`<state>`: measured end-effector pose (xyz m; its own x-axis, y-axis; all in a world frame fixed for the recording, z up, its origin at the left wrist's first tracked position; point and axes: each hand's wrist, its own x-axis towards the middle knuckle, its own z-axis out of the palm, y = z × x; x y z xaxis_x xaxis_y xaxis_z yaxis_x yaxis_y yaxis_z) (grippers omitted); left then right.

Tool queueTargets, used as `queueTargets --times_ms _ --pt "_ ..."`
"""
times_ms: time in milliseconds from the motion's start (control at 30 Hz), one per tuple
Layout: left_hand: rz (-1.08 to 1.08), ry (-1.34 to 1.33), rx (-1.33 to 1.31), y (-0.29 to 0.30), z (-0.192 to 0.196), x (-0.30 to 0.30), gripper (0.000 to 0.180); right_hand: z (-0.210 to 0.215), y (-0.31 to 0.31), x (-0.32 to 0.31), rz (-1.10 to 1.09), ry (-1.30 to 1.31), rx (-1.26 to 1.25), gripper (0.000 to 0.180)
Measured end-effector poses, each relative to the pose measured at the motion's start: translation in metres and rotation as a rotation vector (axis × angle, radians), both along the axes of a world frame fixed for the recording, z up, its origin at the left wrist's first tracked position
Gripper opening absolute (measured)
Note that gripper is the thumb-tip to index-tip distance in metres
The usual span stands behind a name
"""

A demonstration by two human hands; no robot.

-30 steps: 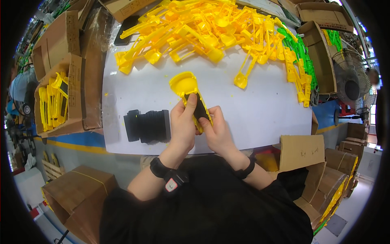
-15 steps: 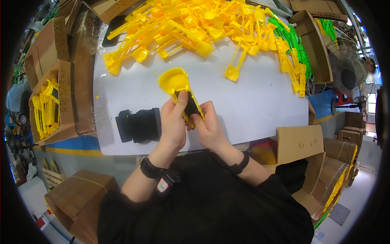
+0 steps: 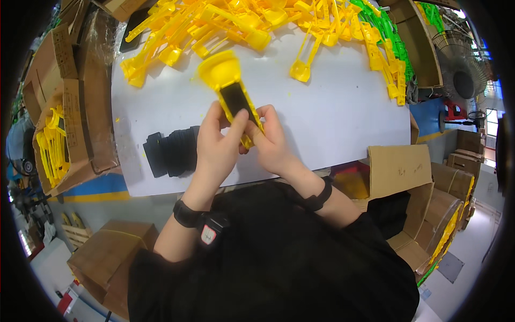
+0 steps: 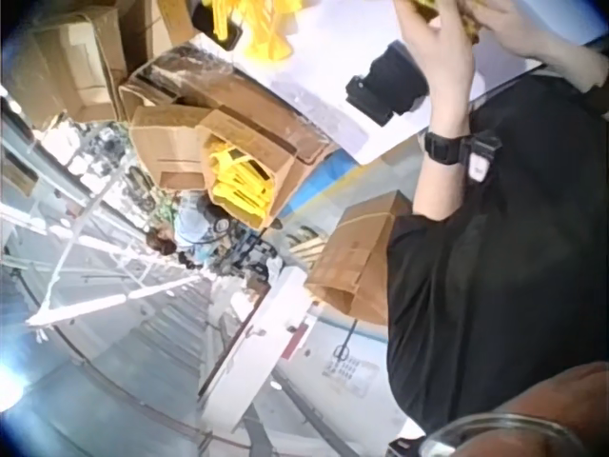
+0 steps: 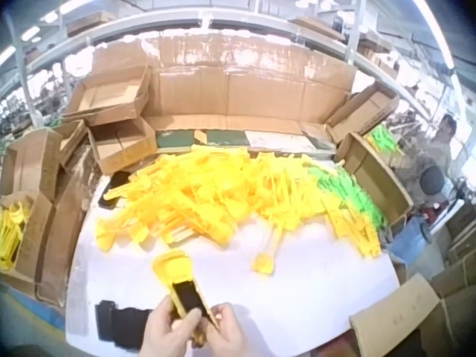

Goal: The person is assembling yellow plastic covers onto black rectangular components at a factory assembly line workstation.

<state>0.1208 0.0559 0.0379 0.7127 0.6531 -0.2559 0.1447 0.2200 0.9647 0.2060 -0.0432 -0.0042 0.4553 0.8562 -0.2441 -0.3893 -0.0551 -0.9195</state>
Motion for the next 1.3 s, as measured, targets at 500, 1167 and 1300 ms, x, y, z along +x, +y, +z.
queueTargets --times_ms 500,1167,1300 --pt "-0.150 0.219 0.311 0.010 -0.015 -0.019 0.024 0.021 -0.009 0.015 0.225 -0.450 -0.255 0.022" --pt "0.230 -0.088 -0.054 -0.006 0.008 0.014 0.040 0.026 0.003 -0.009 -0.006 -0.456 -0.031 0.023" --pt "0.242 -0.076 0.008 -0.009 -0.002 0.019 0.040 0.021 0.004 -0.010 0.003 -0.363 -0.027 0.024"
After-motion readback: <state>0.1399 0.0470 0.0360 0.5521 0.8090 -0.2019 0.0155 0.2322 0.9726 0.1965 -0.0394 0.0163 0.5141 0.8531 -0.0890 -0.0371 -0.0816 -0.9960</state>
